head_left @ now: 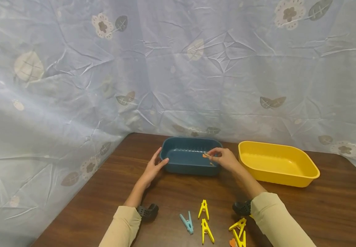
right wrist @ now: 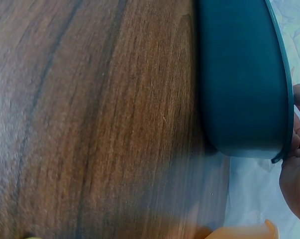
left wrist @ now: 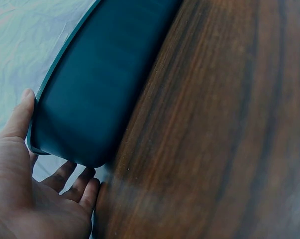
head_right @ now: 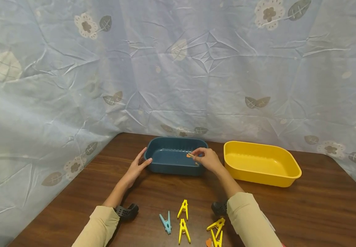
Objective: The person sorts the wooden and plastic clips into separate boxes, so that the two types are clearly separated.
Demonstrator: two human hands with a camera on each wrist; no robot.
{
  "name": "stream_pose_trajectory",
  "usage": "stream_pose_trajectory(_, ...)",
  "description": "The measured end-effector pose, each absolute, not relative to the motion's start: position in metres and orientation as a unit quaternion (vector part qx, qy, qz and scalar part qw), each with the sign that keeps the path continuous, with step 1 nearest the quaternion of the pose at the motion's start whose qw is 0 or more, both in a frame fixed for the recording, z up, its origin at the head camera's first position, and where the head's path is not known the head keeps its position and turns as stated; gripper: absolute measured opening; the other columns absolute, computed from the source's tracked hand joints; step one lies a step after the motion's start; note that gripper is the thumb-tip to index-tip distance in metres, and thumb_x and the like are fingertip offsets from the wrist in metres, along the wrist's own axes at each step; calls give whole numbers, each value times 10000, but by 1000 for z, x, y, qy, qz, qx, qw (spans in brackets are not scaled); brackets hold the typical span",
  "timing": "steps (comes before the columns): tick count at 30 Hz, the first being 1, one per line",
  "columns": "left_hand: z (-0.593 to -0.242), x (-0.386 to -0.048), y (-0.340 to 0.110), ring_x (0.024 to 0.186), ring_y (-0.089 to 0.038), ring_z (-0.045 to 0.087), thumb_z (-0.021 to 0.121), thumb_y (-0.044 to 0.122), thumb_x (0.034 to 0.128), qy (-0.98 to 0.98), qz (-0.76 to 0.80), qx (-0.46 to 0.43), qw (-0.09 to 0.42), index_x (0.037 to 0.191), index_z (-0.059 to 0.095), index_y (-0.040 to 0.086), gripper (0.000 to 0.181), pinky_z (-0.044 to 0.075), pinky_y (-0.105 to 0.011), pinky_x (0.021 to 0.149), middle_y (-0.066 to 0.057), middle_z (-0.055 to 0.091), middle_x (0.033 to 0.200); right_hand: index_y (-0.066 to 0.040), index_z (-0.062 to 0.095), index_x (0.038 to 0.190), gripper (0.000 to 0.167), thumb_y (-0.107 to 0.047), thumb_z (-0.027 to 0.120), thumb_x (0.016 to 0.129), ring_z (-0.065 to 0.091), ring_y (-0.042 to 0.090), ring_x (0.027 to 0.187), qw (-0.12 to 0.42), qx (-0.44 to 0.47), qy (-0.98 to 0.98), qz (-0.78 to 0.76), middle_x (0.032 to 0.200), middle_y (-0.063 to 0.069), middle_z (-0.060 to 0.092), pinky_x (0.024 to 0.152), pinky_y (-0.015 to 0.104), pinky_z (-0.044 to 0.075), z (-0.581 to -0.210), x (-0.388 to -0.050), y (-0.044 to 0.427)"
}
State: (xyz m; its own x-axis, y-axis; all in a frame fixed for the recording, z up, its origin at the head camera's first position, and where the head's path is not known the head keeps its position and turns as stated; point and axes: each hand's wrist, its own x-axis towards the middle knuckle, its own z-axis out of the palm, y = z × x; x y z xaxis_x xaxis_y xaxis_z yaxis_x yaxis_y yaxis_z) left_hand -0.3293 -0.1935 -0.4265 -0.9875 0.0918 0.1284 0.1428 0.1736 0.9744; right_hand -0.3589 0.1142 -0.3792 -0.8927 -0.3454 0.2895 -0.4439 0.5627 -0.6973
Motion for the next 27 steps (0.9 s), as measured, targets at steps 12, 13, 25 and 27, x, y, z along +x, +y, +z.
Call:
stream_pose_trajectory(12,-429,-332,-193,1296,-400,244,614,389,874,-770,-633,-76,34,1469,219,239,730,250,-534,1003,-225,244,1441,26,652,1041,206,-35,638,844,578,297,752,46,225,-876,424,897,87,632,601,288,454,-378,-360,115)
stream_pose_trajectory(13,-430,-332,-193,1297,-400,241,614,389,874,-769,-633,-78,34,1469,218,239,730,248,-534,1004,-225,239,1443,27,653,1039,203,-32,636,846,579,314,760,44,225,-875,426,895,91,630,596,287,452,-377,-359,115)
stream_pose_trajectory(25,-429,-330,-192,1307,-373,237,616,393,871,-770,-633,-70,35,1464,232,261,718,245,-504,1016,-203,239,1450,-6,654,1048,190,-83,623,876,600,248,881,38,249,-869,426,978,100,643,767,407,484,-363,-352,123)
stream_pose_trajectory(27,-429,-331,-193,1310,-378,225,610,388,877,-769,-633,-75,35,1467,223,246,720,237,-515,1016,-205,222,1456,-13,651,1059,199,-102,618,884,591,253,902,39,251,-866,430,1002,103,639,785,419,481,-357,-347,126)
